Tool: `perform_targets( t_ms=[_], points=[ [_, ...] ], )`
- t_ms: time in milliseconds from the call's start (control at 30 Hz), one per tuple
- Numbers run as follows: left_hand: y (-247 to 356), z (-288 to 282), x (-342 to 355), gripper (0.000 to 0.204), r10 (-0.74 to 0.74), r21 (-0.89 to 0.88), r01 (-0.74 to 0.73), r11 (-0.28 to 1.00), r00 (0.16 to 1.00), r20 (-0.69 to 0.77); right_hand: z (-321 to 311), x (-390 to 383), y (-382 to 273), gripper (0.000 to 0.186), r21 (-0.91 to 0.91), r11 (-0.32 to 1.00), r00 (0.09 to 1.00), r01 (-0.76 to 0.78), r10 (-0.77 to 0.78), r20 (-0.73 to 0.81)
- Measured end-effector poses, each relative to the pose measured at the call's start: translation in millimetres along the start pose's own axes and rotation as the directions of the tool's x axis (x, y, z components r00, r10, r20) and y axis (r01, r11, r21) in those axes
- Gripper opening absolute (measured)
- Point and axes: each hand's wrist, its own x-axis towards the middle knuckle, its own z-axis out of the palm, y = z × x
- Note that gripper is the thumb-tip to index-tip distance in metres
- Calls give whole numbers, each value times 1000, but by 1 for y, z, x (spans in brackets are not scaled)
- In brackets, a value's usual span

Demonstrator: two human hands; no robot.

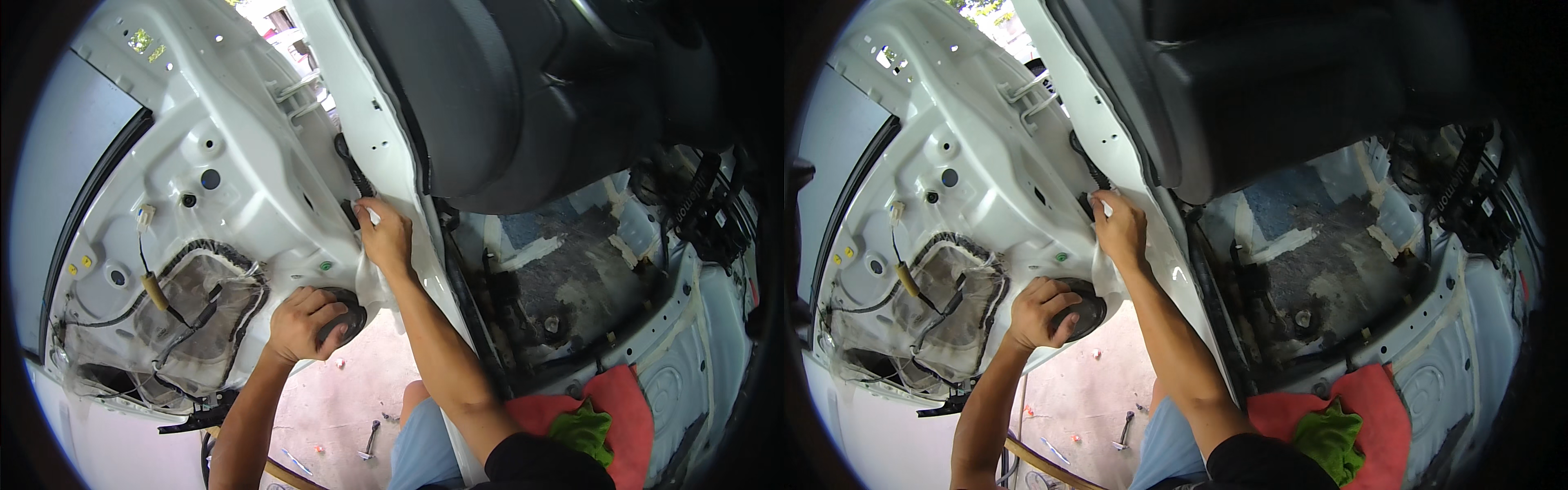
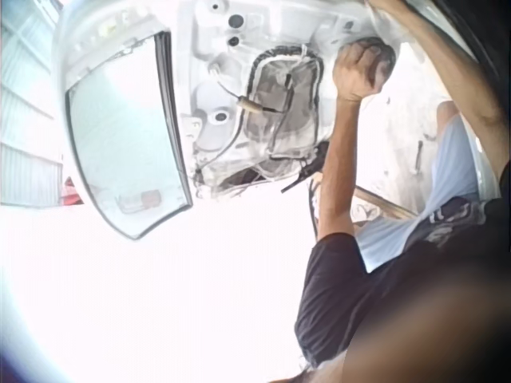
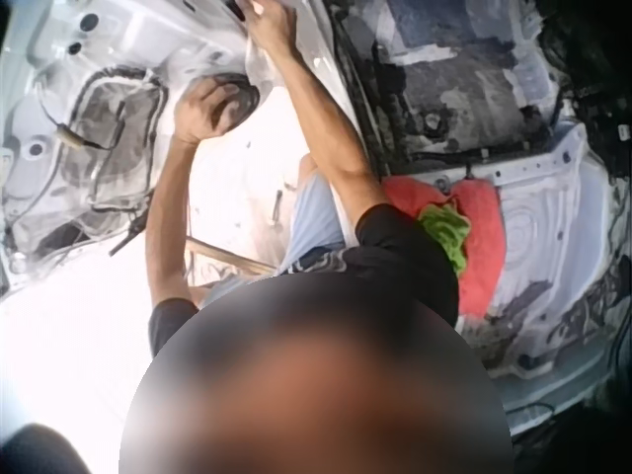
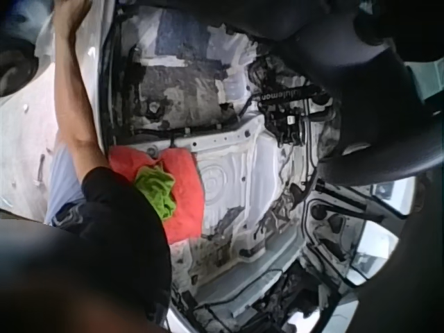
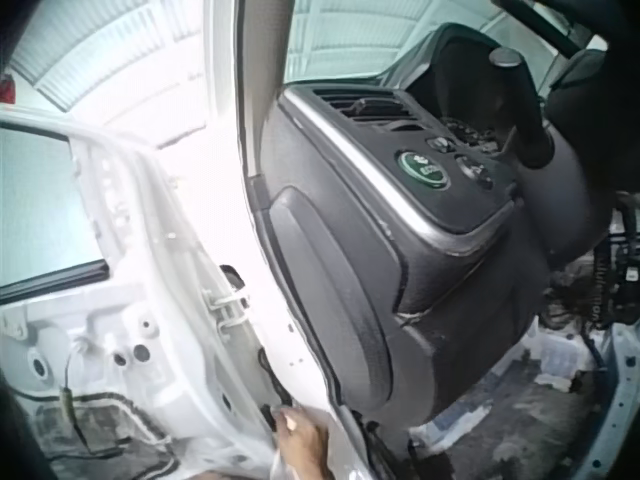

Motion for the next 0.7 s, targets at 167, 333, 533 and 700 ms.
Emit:
perform_targets(
  t_ms=[167,333,533,700],
  points=[
    [0,-1,-3,20,-7,-51,6,999,1000,-30,-13,14,-25,20,-371,917,962,-148,221,162],
    [-1,-2,-4,19,-4,-39,3,999,1000,-28,-3,21,-36,24,-125,988,979,-89,110,170],
    [0,-1,-4,17,-21,-55,18,998,998,-52,-12,35,-32,26,-111,993,950,-39,72,305],
    [2,-2,-5,16,-49,-59,46,997,997,-55,-16,31,-40,25,-175,964,923,-202,247,294]
  ],
)
